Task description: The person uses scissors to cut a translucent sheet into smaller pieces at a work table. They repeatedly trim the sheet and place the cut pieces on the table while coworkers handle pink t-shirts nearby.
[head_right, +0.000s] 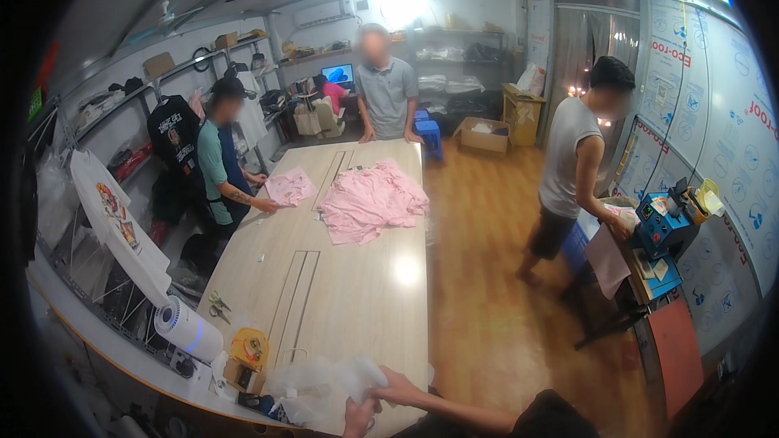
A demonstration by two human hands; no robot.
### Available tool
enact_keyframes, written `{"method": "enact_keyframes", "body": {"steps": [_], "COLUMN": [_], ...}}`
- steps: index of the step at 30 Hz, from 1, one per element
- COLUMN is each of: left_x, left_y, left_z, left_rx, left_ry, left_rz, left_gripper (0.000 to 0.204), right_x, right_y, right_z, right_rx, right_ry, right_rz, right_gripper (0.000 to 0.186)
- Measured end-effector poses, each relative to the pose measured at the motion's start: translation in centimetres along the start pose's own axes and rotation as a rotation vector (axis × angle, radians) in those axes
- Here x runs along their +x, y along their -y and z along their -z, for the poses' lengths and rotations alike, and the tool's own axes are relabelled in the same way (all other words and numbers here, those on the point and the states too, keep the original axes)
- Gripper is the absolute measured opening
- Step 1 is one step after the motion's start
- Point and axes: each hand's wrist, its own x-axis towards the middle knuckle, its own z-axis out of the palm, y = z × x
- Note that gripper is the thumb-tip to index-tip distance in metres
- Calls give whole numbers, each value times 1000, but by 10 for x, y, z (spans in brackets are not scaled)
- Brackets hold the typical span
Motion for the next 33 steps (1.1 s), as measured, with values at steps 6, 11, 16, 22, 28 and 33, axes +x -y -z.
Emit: {"method": "enact_keyframes", "body": {"steps": [6,11,16,22,28,33], "left_x": [3,4,3,3,1,5], "left_y": [4,2,-1,0,-1,15], "left_z": [1,4,5,11,6,20], "left_rx": [-136,-129,-245,-370,-362,-328], "left_ry": [7,39,78,150,144,95], "left_rz": [19,43,71,124,114,120], "left_gripper": [14,13,18,20,20,19], "right_x": [3,9,10,1,3,-2], "right_y": [-1,-8,-8,1,-3,6], "right_z": [2,6,11,12,10,13], "right_rx": [43,143,277,332,316,321], "right_ry": [34,98,165,150,128,15], "right_rz": [37,111,116,89,23,-43], "right_gripper": [66,61,59,58,62,65]}}
